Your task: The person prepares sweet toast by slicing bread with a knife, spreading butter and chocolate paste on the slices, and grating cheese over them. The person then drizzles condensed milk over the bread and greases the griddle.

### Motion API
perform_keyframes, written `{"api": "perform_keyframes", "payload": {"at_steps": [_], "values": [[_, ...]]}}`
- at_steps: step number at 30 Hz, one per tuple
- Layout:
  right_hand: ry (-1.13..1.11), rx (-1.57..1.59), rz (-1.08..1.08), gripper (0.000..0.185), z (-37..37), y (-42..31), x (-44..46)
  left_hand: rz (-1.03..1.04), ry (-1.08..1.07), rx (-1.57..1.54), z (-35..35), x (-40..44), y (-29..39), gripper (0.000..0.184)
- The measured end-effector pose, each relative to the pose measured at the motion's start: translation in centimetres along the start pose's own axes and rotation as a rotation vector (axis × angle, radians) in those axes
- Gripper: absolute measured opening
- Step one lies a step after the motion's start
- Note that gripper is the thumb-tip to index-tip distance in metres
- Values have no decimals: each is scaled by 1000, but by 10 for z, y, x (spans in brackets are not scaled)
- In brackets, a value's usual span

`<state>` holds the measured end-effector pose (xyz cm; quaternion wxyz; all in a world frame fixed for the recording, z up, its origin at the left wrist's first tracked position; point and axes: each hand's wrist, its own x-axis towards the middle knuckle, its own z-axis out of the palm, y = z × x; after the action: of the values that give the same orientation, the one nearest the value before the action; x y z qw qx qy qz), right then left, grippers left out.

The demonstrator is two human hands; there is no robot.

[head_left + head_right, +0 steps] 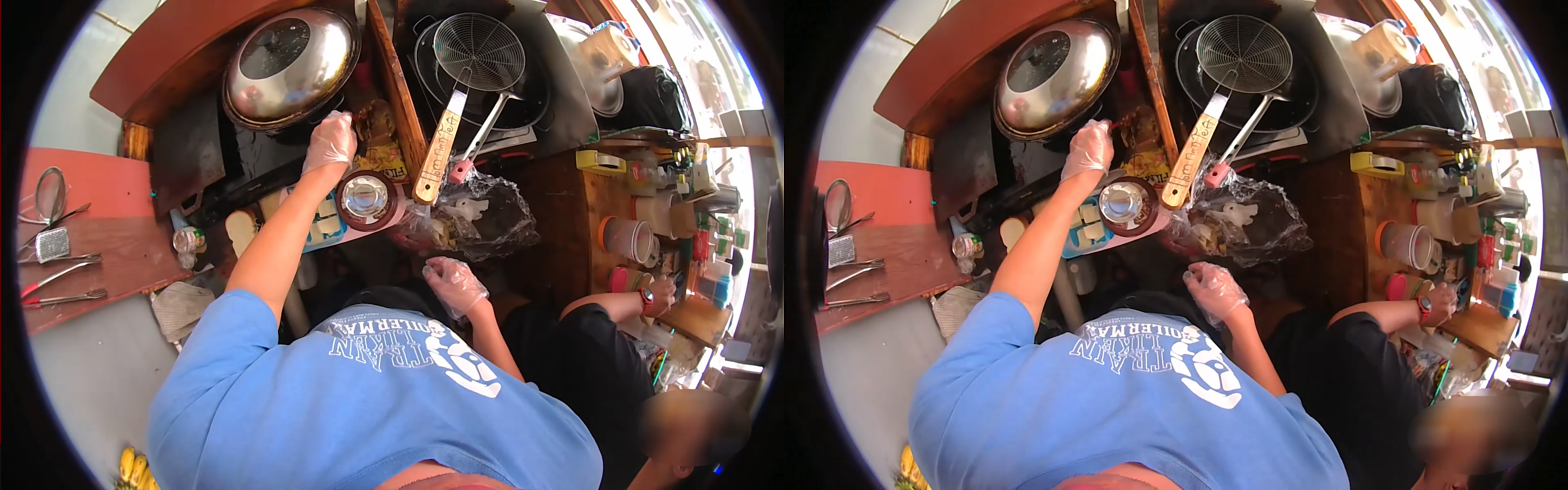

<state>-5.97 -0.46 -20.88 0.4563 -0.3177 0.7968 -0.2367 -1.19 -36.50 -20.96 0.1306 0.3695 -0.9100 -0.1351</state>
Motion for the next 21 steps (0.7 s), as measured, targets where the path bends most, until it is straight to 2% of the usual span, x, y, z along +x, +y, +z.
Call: {"api": "perform_keyframes", "payload": {"at_steps": [8,11,13,17,19,20,21], "values": [[57,-17,15,42,-3,4,-2,175,32,1,20,1,-12,14],[75,-59,-7,41,0,11,0,179,-49,106,25,4,-14,15],[89,-71,-35,40,1,12,1,303,-89,125,31,10,-22,14],[53,-100,-21,40,2,7,2,342,-35,59,23,8,-21,16],[51,-104,-15,40,3,2,3,15,-8,-129,13,5,-13,20],[54,-67,-43,40,4,-1,3,-77,13,-232,25,6,-22,22],[56,-29,-72,41,7,-2,4,-75,15,-231,31,4,-25,22]]}}
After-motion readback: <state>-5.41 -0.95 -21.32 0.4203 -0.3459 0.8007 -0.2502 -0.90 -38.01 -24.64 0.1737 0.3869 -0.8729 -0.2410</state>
